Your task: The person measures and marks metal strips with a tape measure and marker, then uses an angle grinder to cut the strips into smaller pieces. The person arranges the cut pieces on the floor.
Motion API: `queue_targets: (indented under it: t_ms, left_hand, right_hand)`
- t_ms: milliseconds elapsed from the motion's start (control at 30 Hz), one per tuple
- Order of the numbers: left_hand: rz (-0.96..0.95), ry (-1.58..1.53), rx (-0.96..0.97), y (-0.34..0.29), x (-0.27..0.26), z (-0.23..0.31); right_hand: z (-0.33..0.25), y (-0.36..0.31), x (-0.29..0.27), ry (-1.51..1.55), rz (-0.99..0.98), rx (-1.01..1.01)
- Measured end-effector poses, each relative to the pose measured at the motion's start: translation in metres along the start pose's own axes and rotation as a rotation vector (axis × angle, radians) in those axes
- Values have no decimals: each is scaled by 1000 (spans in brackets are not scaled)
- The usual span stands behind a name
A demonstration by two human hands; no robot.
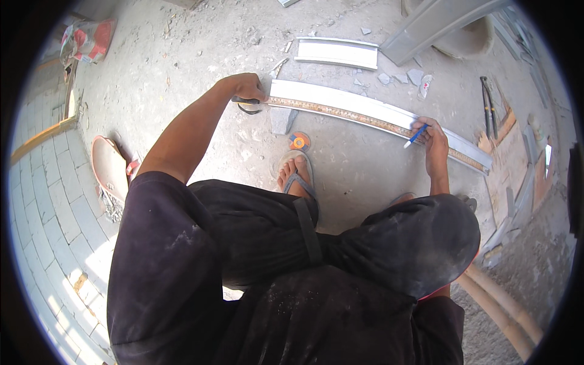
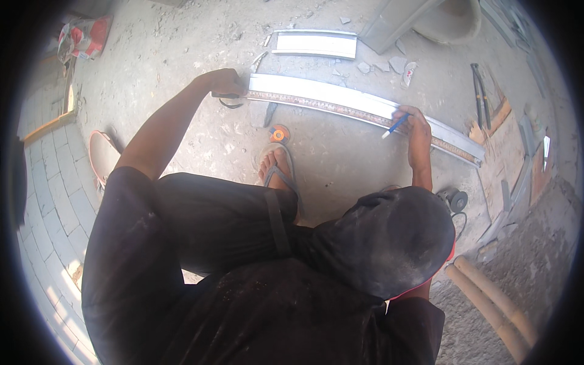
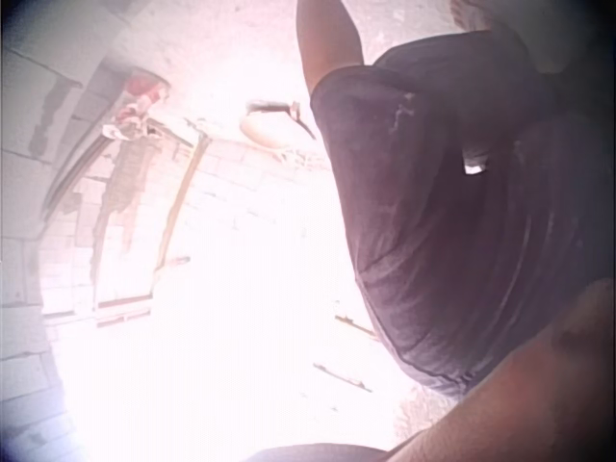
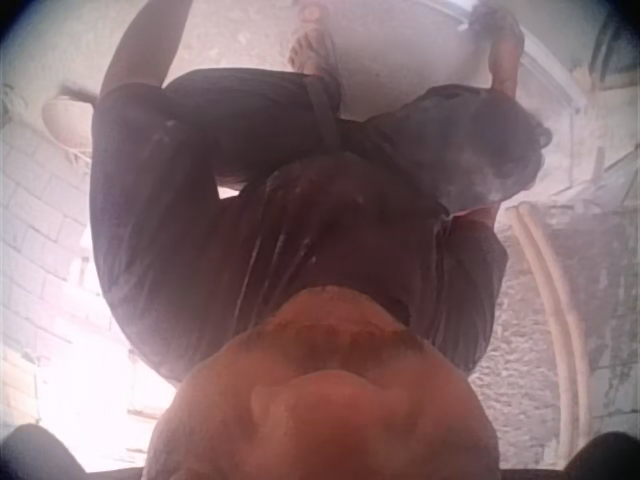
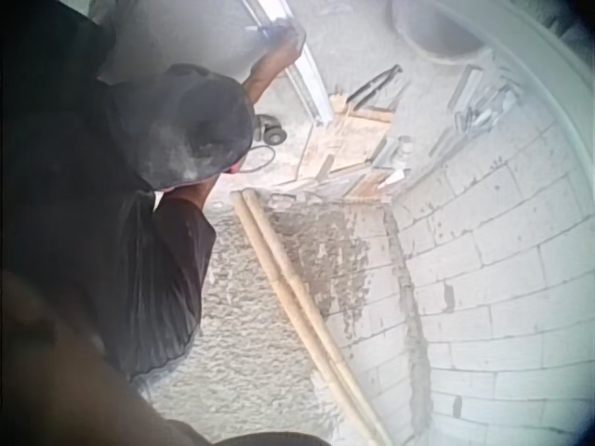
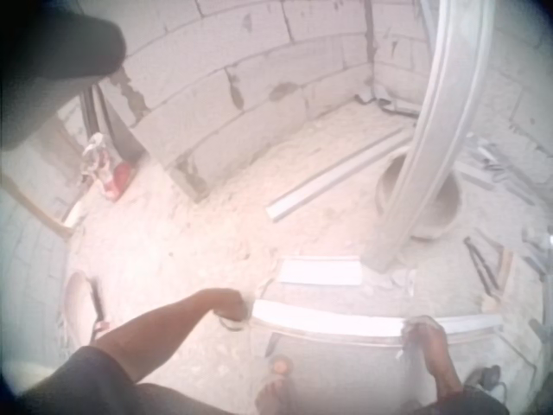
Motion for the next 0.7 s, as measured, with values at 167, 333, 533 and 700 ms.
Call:
queue_targets:
  t_ms: [167, 333, 533, 700]
  left_hand:
    - [39, 48, -11, 0, 0, 3]
    - [95, 113, -57, 11, 2, 5]
    - [115, 88, -72, 7, 10, -8]
    - [89, 101, -96, 1, -2, 14]
  right_hand:
    - [5, -2, -6, 165, 50, 29]
    - [0, -15, -49, 497, 231, -1]
    - [-39, -37, -87, 638, 350, -124]
    - [-38, -57, -120, 705, 527, -124]
Point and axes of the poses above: each hand's wrist, its own y-axis towards the middle knuckle, its own x-axis out of the palm, z = x × y, the point moved 1 cm from there along y, towards the middle knuckle, and after that the axes turned 4 degrees about z, right-handed, at the moved point
